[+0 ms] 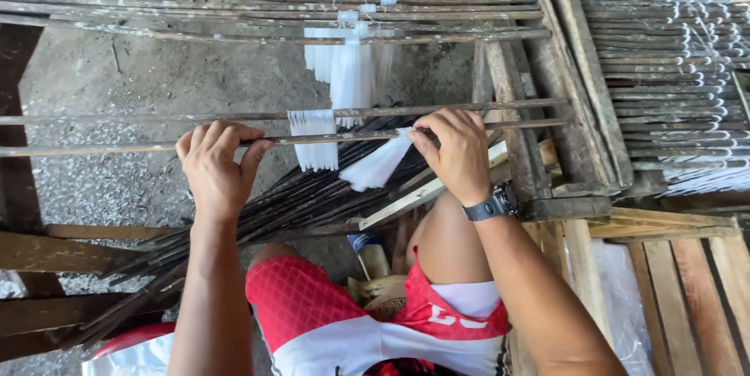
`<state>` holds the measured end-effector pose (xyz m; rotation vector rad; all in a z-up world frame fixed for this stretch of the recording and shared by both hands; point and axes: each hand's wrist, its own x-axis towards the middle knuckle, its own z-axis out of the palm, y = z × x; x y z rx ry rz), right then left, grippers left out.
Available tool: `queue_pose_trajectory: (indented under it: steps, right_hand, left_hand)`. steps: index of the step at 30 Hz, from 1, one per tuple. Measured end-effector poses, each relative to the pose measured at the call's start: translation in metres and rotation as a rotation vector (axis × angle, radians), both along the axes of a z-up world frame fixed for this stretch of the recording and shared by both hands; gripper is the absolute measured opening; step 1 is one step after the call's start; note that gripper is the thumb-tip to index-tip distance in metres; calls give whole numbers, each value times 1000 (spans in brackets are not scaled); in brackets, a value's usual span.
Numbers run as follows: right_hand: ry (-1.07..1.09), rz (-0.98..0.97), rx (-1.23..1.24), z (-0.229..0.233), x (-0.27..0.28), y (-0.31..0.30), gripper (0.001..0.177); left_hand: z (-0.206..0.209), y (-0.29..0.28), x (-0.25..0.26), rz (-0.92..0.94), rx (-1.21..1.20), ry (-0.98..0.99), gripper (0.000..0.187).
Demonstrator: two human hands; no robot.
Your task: The person ties wicks onto wooden sticks by hand and then places bundles of prepared wicks into a wooden crate.
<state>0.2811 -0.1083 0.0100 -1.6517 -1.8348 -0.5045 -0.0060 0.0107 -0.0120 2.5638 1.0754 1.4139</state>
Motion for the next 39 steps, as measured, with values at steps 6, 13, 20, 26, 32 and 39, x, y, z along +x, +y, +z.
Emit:
queue_pose_trajectory:
  steps: [6,13,20,26,32,39]
  right_hand:
    - [-20,7,92,-8,1,-5,29]
    - [-79,-29,112,-9,-1,-3,36]
    - [-106,-49,81,0,-5,1,32]
    - [-121,-106,52,-8,-9,-1,34]
    - [-84,-105,47,-7,-3,-2,24]
    - [-103,-81,-34,-9,1,-7,22]
  left_hand:
    - [0,-4,1,9,31,-2,19]
    - [9,-9,2,5,67,-32,18]
    - [11,-3,3,50,70,-28,20]
    - [9,-7,-4,16,32,-13,20]
    - [-3,4,-3,14,77,49,23]
    - [-10,4,-5,59,130,56,27]
